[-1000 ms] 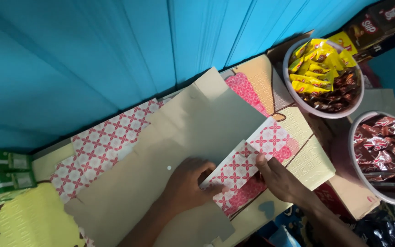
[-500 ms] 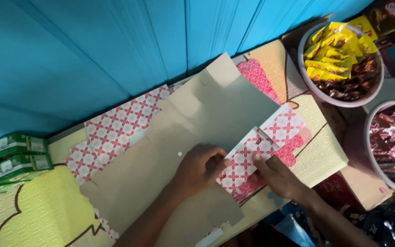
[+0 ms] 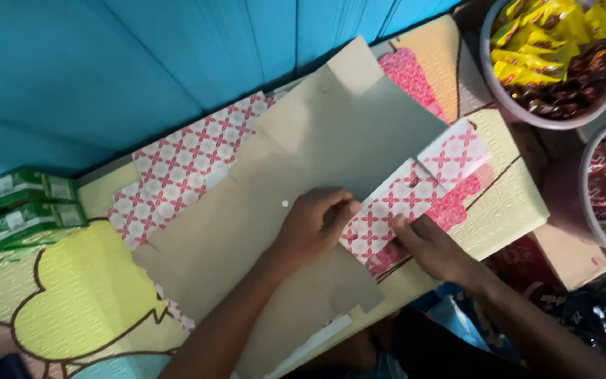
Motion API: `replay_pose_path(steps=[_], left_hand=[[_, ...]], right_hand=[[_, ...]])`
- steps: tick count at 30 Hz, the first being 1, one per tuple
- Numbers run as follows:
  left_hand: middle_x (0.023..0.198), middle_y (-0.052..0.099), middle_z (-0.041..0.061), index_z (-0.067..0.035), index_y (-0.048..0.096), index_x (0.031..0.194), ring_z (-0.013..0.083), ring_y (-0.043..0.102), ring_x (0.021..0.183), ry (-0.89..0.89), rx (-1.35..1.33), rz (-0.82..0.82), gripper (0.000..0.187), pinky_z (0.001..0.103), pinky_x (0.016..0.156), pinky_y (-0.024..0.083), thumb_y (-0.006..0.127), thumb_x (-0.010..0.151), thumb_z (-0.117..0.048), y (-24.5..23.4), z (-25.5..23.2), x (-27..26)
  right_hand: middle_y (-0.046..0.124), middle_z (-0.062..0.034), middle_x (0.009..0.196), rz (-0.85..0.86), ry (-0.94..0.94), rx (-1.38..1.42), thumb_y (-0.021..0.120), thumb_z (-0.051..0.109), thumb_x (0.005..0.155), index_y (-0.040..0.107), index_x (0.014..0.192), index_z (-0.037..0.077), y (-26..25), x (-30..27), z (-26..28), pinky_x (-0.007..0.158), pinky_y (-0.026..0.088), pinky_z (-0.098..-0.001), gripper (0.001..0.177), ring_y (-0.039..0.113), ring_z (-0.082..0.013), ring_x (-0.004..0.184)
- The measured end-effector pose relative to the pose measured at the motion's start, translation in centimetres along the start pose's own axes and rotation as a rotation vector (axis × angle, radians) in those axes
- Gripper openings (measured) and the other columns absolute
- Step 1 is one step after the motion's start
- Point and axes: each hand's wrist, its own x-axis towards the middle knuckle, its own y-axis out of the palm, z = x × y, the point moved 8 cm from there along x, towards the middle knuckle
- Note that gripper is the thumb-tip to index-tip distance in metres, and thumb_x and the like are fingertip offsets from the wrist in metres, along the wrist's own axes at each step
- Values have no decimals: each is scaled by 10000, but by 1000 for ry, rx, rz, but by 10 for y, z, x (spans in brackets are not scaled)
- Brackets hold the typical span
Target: Folding and assembling a cardboard box from a flat template.
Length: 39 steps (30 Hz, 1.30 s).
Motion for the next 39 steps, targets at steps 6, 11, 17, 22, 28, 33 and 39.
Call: replay_pose_path(steps=[6,11,17,22,28,33,39], left_hand=[[662,626,130,-102,675,905,347,664,687,-5,-55,-19,282,411,695,530,575,1055,-319,-3,-3,1],[650,628,94,-122,681,901,296,667,671,-1,-76,-41,265,382,685,531,576,1051,-314,-5,-3,0],[665,620,120,-114,676,898,330,662,687,-15,-99,-37,293,402,694,531,549,1058,-324,-5,-3,0],[659,610,134,-93,668,891,314,645,666,-26,-143,-53,286,409,692,524,547,1059,-290,-8,-7,-1],[680,621,130,-93,654,891,298,658,692,9,-150,-9,294,386,713,526,523,1059,-296,-8,-11,0],[695,623,151,-75,649,909,332,652,701,14,-160,17,286,424,715,518,526,1047,-292,-6,-11,0],[662,604,130,-85,643,891,337,642,670,19,-114,24,273,418,702,514,535,1041,-286,-5,-13,0]], right_hand=[[741,-275,800,33,-108,-57,427,633,984,745,723,-38,3,-4,15,933,515,-454,787,732,-391,945],[666,-303,595,84,-223,-131,509,524,996,706,588,-74,17,-22,46,802,546,-394,750,719,-361,675],[750,-233,622,117,-347,-46,635,497,938,732,584,5,30,-18,34,762,547,-459,613,786,-355,754],[726,-176,515,89,-312,-98,601,554,926,739,507,16,34,-16,34,658,515,-367,696,728,-266,563],[655,-177,456,77,-304,-124,592,571,935,700,479,3,34,-17,38,622,478,-368,737,671,-260,503],[639,-162,468,78,-245,-98,461,618,977,674,482,25,30,-8,25,635,476,-398,801,631,-288,507],[701,-127,693,81,-104,-13,319,742,976,632,744,57,26,5,-4,771,512,-394,788,700,-262,749]])
